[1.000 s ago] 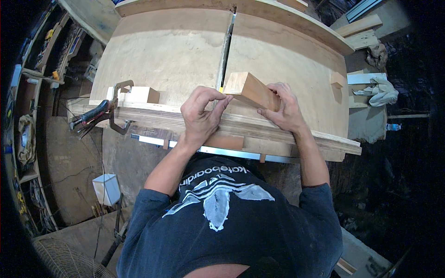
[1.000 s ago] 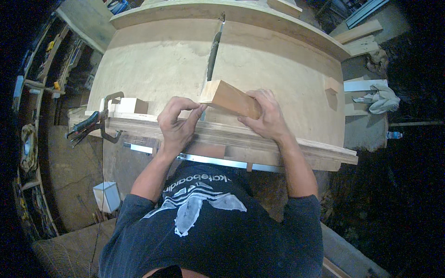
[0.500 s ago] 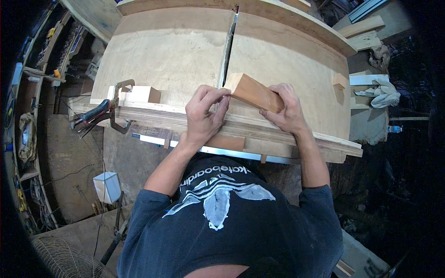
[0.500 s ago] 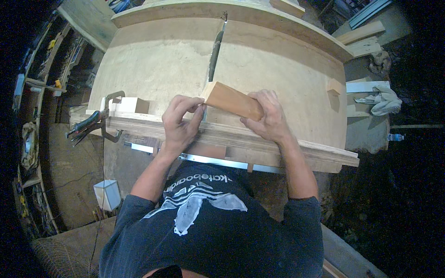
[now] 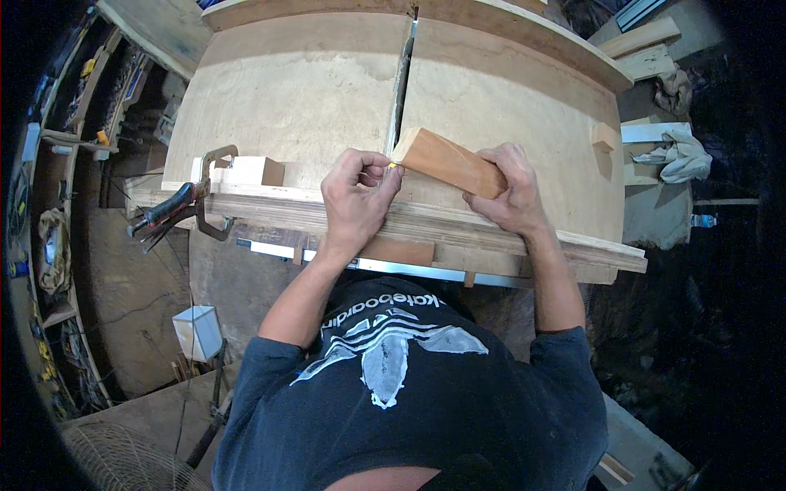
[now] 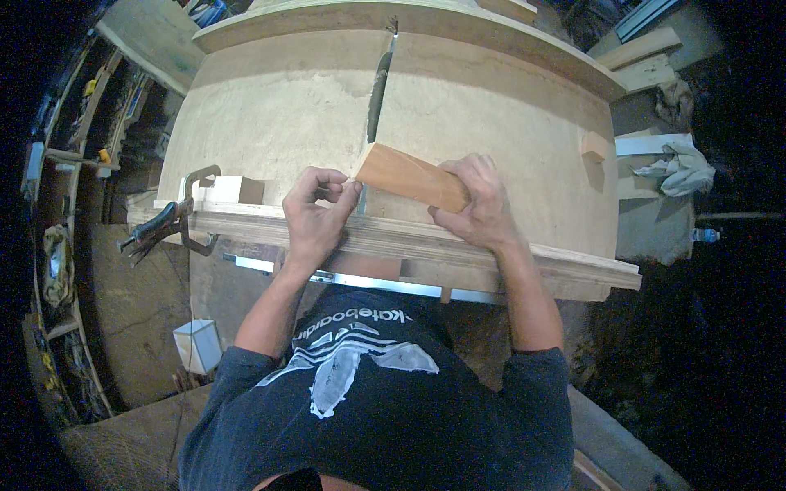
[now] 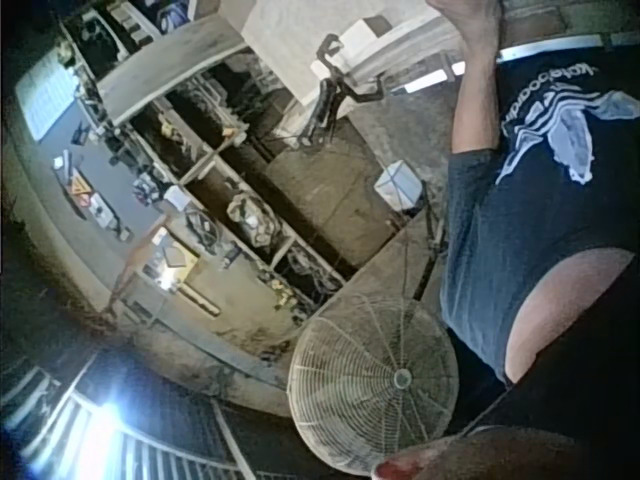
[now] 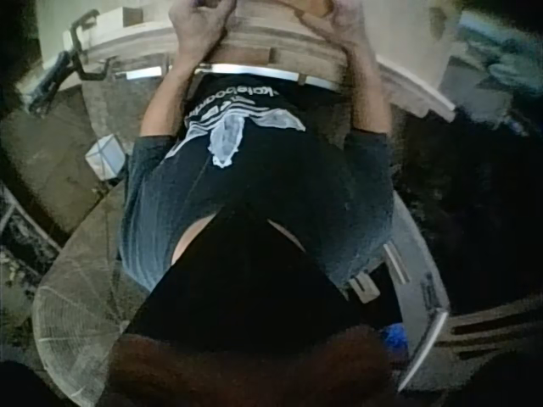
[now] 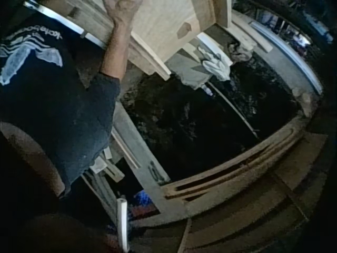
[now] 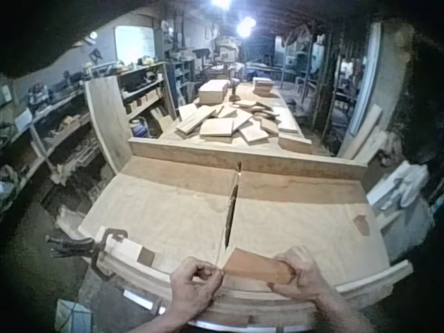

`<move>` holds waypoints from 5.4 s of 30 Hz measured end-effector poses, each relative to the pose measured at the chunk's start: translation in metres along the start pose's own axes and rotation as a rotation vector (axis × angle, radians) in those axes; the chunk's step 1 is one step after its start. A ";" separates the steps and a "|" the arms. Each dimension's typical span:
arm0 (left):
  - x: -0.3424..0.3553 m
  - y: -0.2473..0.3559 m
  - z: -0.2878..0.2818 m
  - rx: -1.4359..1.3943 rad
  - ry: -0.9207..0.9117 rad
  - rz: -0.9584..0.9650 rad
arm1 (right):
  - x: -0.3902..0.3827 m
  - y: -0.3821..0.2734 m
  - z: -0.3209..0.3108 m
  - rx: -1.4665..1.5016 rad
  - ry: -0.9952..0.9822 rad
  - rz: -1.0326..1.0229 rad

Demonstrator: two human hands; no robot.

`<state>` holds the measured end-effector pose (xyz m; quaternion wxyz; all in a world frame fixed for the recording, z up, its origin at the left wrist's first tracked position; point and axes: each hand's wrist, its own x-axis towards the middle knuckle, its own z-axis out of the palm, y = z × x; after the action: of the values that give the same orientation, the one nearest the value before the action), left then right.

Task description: Cutting a small piece of wood on a table saw with a jig.

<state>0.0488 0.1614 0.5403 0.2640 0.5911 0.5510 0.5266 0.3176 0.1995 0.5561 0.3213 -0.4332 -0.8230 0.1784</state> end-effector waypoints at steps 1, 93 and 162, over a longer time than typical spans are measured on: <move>0.001 0.002 -0.001 0.028 -0.008 -0.047 | 0.000 0.000 0.000 0.000 0.003 0.003; 0.011 -0.002 -0.005 -0.090 -0.241 -0.174 | -0.004 -0.001 0.002 -0.161 0.083 -0.098; 0.006 0.001 -0.010 -0.231 -0.200 -0.105 | 0.000 0.042 -0.005 1.330 0.214 1.006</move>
<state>0.0392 0.1643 0.5465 0.4109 0.5769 0.4878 0.5103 0.3461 0.2226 0.5359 0.4681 -0.4834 -0.2205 0.7062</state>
